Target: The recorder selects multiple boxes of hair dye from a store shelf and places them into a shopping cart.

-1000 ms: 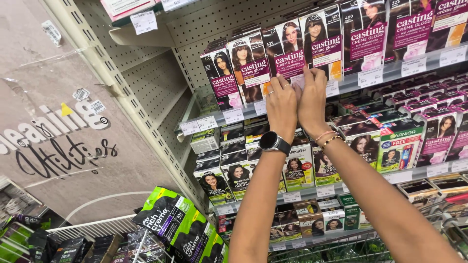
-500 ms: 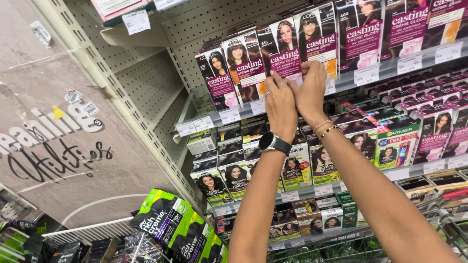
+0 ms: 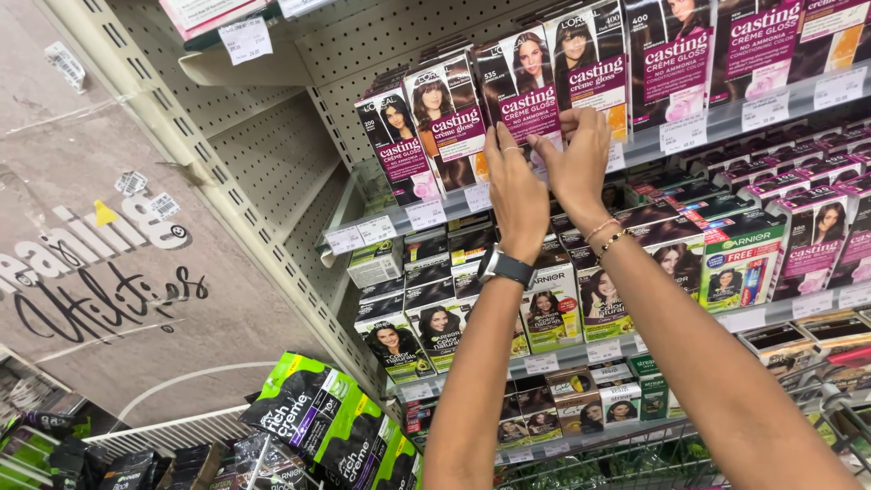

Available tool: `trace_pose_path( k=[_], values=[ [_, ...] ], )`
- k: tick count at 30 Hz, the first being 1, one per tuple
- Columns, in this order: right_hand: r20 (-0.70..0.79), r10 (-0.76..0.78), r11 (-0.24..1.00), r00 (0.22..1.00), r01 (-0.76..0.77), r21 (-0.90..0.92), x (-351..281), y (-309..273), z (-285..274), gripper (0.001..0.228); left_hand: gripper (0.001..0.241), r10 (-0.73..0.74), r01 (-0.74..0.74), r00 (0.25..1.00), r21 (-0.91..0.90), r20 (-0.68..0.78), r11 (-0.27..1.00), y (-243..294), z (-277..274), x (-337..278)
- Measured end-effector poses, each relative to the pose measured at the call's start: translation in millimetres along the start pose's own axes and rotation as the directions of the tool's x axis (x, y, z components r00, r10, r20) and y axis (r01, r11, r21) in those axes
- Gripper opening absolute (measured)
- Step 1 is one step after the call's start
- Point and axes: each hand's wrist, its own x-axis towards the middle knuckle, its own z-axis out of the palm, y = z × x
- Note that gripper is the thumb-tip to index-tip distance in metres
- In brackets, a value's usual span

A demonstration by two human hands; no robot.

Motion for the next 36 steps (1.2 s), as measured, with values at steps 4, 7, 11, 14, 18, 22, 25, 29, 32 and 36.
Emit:
trace_pose_path(
  k=[4,7,11,14,18,22,25,29,32,36],
  values=[
    [0.025,0.025,0.998,0.999,-0.027,0.061,4,1,0,0.05,0.068,-0.141,0.159,0.987,-0.274,0.083,0.949,-11,-2,3],
    [0.039,0.057,0.993,0.998,-0.061,0.1,6,1,-3,0.052,0.066,-0.177,0.196,0.98,-0.353,0.087,0.915,-16,3,3],
    [0.055,0.116,0.982,0.992,-0.123,0.142,8,-2,-4,0.054,0.07,-0.22,0.249,0.969,-0.448,0.115,0.859,-9,0,7],
    [0.008,0.085,0.992,0.996,-0.085,0.098,5,-1,0,0.053,0.082,-0.373,0.46,0.886,-0.409,0.277,0.788,17,-25,14],
    [-0.044,-0.009,1.0,0.999,0.01,0.017,0,7,9,0.05,0.088,-0.338,0.399,0.914,-0.338,0.225,0.853,7,-5,17],
    [-0.042,0.018,0.998,0.999,-0.016,0.053,-2,10,8,0.041,0.081,-0.08,0.073,0.991,-0.067,-0.106,0.995,-28,40,16],
    [-0.05,0.03,0.996,0.998,-0.025,0.082,-2,6,3,0.038,0.081,-0.107,0.086,0.987,-0.17,-0.118,0.982,-20,26,15],
    [-0.058,0.007,0.996,0.998,-0.002,0.094,-3,-4,0,0.04,0.084,-0.319,0.348,0.937,-0.44,0.142,0.828,-9,6,17],
    [-0.075,-0.009,0.998,0.997,0.014,0.069,-7,-2,5,0.041,0.083,-0.32,0.354,0.935,-0.409,0.152,0.841,-6,3,15],
    [-0.076,-0.038,0.998,0.996,0.042,0.051,-9,9,6,0.039,0.084,-0.307,0.321,0.946,-0.42,0.104,0.849,-16,10,11]
  ],
)
